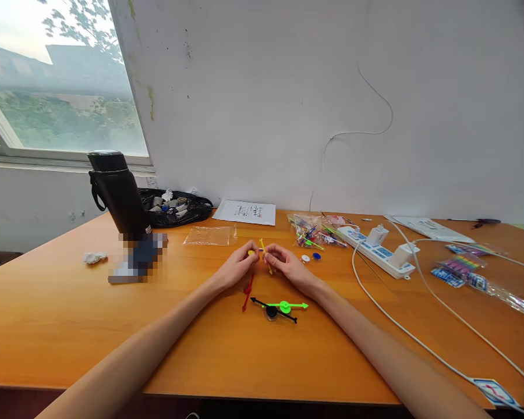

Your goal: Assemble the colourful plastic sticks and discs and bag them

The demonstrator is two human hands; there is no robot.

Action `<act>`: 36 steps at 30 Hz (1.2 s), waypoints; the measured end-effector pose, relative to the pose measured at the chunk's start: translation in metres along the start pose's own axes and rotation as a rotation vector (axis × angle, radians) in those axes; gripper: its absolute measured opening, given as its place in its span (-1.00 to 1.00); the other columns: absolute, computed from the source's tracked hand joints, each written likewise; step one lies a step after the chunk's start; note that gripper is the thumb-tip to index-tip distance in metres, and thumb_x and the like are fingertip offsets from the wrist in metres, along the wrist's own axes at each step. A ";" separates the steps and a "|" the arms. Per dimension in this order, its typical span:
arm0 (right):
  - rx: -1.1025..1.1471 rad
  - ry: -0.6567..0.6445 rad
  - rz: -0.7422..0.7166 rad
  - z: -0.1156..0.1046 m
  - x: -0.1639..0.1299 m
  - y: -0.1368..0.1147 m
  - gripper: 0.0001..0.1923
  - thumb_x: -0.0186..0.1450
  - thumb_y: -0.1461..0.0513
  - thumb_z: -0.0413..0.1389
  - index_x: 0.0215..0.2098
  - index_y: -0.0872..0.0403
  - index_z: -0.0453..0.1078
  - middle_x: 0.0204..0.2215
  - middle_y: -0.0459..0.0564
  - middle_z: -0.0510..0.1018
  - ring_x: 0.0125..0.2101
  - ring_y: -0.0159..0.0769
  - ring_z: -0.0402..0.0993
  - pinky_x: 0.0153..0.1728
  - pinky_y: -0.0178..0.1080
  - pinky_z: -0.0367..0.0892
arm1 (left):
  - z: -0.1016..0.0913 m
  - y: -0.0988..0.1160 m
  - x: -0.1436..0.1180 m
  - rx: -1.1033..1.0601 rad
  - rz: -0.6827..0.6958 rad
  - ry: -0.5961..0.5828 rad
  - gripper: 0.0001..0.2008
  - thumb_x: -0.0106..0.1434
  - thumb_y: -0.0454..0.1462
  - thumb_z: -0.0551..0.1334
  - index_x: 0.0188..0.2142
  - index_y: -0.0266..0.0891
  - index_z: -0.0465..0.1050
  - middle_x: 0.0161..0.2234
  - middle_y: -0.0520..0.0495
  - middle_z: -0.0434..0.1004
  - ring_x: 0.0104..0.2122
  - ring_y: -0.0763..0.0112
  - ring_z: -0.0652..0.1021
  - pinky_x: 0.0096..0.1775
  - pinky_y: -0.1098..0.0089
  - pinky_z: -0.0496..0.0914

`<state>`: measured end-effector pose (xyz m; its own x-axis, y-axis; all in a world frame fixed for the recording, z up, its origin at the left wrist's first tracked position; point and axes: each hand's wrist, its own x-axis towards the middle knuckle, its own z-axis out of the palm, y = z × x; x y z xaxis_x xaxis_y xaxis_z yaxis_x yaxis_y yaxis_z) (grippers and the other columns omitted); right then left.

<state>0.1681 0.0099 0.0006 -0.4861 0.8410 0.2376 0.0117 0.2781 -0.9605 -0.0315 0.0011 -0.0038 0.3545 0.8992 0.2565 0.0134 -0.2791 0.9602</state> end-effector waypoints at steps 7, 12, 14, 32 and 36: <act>-0.613 0.325 -0.213 -0.017 0.015 0.016 -0.85 0.39 0.14 0.11 -0.19 0.01 0.48 -0.26 0.01 0.57 -0.25 -0.19 0.44 -0.13 -0.12 0.30 | -0.008 -0.015 0.013 -0.126 -0.085 0.395 -0.86 0.26 -0.17 0.15 -0.23 -0.13 0.23 -0.44 0.13 0.19 -0.50 0.49 0.20 -0.44 0.47 0.13; -0.960 0.312 -0.238 -0.014 0.031 0.016 -0.84 0.40 0.30 0.05 -0.18 0.07 0.48 -0.19 0.06 0.55 -0.20 -0.18 0.45 -0.08 -0.13 0.32 | -0.005 -0.011 0.012 -0.189 -0.096 0.349 -0.82 0.23 -0.22 0.12 -0.18 -0.12 0.17 -0.42 0.13 0.19 -0.54 0.50 0.16 -0.45 0.45 0.10; -1.043 0.284 -0.247 -0.012 0.035 0.017 -0.84 0.40 0.32 0.05 -0.18 0.08 0.49 -0.17 0.08 0.55 -0.17 -0.16 0.45 -0.05 -0.12 0.32 | -0.005 -0.011 0.013 -0.183 -0.112 0.339 -0.79 0.21 -0.23 0.11 -0.16 -0.12 0.15 -0.42 0.13 0.21 -0.55 0.51 0.15 -0.45 0.44 0.09; -1.114 0.263 -0.366 -0.008 0.031 0.014 -0.82 0.41 0.36 0.05 -0.13 0.06 0.46 -0.15 0.04 0.54 -0.08 -0.12 0.39 -0.01 -0.10 0.28 | -0.005 -0.012 0.014 -0.074 -0.043 0.284 -0.82 0.22 -0.33 0.04 -0.15 -0.18 0.20 -0.20 -0.03 0.46 -0.47 0.53 0.41 -0.39 0.43 0.30; -0.901 0.197 -0.451 0.005 0.023 0.001 -0.80 0.45 0.26 0.06 0.02 0.02 0.42 -0.17 0.01 0.52 -0.12 -0.21 0.43 -0.02 -0.17 0.32 | -0.003 -0.007 0.011 -0.114 -0.038 0.192 -0.77 0.27 -0.27 0.08 -0.07 -0.19 0.22 -0.08 -0.12 0.51 -0.31 0.41 0.55 -0.26 0.35 0.41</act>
<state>0.1531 0.0270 0.0040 -0.4563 0.6109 0.6470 0.5548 0.7638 -0.3299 -0.0308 0.0137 -0.0075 0.1714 0.9590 0.2259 -0.0862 -0.2138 0.9731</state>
